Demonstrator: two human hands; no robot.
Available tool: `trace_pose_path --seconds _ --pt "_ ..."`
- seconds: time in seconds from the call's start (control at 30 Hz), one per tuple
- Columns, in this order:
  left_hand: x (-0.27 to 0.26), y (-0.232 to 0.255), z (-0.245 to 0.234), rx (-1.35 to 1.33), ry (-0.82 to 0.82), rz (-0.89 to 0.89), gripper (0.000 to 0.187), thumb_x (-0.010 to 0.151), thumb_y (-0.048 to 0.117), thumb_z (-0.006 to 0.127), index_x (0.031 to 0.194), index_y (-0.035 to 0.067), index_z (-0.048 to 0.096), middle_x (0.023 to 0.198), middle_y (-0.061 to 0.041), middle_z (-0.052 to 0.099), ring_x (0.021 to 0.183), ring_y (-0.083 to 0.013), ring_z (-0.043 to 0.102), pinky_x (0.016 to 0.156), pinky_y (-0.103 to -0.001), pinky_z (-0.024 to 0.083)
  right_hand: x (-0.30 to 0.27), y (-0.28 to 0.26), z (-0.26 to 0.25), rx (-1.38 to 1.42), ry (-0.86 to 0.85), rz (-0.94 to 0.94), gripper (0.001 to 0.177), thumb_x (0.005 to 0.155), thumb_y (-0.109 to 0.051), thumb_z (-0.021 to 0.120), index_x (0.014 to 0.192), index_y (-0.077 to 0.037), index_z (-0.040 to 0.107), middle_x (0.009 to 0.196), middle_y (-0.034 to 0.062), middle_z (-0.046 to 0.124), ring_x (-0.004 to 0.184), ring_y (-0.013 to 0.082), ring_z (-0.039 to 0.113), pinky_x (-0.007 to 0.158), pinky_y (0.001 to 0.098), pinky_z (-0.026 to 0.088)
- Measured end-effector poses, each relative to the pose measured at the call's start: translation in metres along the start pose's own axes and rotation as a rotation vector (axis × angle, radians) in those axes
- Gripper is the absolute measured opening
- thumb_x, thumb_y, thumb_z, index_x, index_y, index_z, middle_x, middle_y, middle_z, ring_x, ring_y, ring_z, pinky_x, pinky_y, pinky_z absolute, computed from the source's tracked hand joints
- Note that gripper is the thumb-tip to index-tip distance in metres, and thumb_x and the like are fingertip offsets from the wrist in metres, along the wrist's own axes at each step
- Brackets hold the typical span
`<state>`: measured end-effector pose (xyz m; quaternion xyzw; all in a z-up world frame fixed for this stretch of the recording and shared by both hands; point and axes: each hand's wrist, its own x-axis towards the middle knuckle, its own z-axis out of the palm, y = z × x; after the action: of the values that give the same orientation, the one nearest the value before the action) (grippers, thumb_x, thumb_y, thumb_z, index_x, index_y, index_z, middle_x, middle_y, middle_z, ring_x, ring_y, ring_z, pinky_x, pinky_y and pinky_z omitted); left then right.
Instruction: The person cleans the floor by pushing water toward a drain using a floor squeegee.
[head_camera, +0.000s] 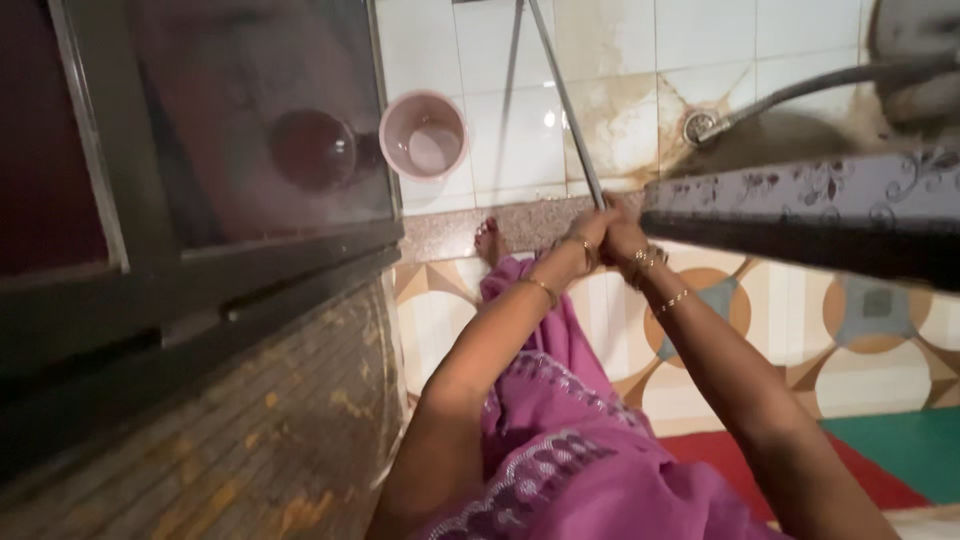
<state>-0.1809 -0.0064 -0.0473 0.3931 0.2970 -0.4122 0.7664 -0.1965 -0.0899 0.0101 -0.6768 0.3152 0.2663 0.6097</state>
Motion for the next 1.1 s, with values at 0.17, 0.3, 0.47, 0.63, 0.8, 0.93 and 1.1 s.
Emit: trace_pose_path --seconds 0.17,0.3,0.47,0.63,0.8,0.93,1.1 --pt "-0.104 -0.127 0.000 0.058 -0.084 -0.280 0.041 0.096 0.026 0.064 0.122 -0.005 0.061 0.110 -0.023 0.069 0.088 -0.0357 0.072 0.066 -0.045 0.064 -0.142 0.092 -0.015 0.026 0.006 0.281 0.055 0.103 -0.020 0.031 0.158 -0.025 0.030 0.115 0.0173 0.064 0.071 0.0235 0.065 0.050 0.0355 0.058" --pt "-0.163 -0.195 0.026 0.394 -0.132 -0.300 0.050 0.093 0.035 0.065 0.125 -0.004 0.064 0.114 -0.027 0.068 0.093 -0.0346 0.070 0.070 -0.040 0.057 -0.196 0.185 -0.066 -0.091 -0.164 -0.042 0.084 0.084 0.003 0.056 0.160 -0.018 0.025 0.118 0.0207 0.069 0.089 0.0244 0.064 0.066 0.0357 0.053" --pt "-0.171 -0.209 0.038 0.344 -0.085 -0.252 0.063 0.085 0.032 0.078 0.128 -0.010 0.059 0.118 -0.029 0.068 0.097 -0.0337 0.071 0.074 -0.041 0.061 -0.188 0.242 -0.093 -0.692 0.057 -0.791 0.074 0.077 -0.009 0.070 0.146 -0.018 0.046 0.130 0.0234 0.066 0.101 0.0210 0.067 0.082 0.0294 0.056" --pt "-0.165 -0.166 0.026 0.259 0.117 -0.177 0.068 0.080 0.026 0.082 0.128 -0.008 0.048 0.112 -0.026 0.064 0.100 -0.0407 0.070 0.072 -0.052 0.062 -0.160 0.194 -0.044 -0.114 0.067 -0.186 0.062 0.092 -0.002 0.051 0.154 -0.012 0.052 0.105 0.0212 0.073 0.090 0.0192 0.066 0.075 0.0320 0.056" --pt "-0.102 -0.095 -0.003 0.027 0.126 -0.040 0.070 0.077 0.020 0.083 0.131 0.005 0.040 0.116 -0.021 0.061 0.101 -0.0379 0.070 0.071 -0.051 0.064 -0.102 0.099 0.010 0.000 0.051 -0.047 0.058 0.097 -0.009 0.053 0.154 -0.017 0.044 0.114 0.0180 0.070 0.091 0.0214 0.065 0.069 0.0334 0.052" --pt "-0.002 -0.008 -0.024 0.193 0.188 0.089 0.087 0.079 0.017 0.084 0.143 0.014 0.026 0.120 -0.018 0.058 0.102 -0.0342 0.066 0.070 -0.047 0.063 -0.013 0.023 0.033 -0.008 0.056 -0.044 0.056 0.100 -0.014 0.053 0.154 -0.019 0.040 0.122 0.0147 0.068 0.094 0.0229 0.065 0.066 0.0337 0.052" --pt "0.080 0.100 -0.014 0.194 0.113 0.230 0.077 0.081 0.016 0.081 0.139 0.014 0.031 0.119 -0.019 0.059 0.100 -0.0344 0.066 0.068 -0.047 0.061 0.122 -0.035 0.028 0.115 0.015 -0.214 0.060 0.098 -0.009 0.058 0.154 -0.016 0.037 0.124 0.0117 0.067 0.099 0.0188 0.068 0.071 0.0303 0.059"
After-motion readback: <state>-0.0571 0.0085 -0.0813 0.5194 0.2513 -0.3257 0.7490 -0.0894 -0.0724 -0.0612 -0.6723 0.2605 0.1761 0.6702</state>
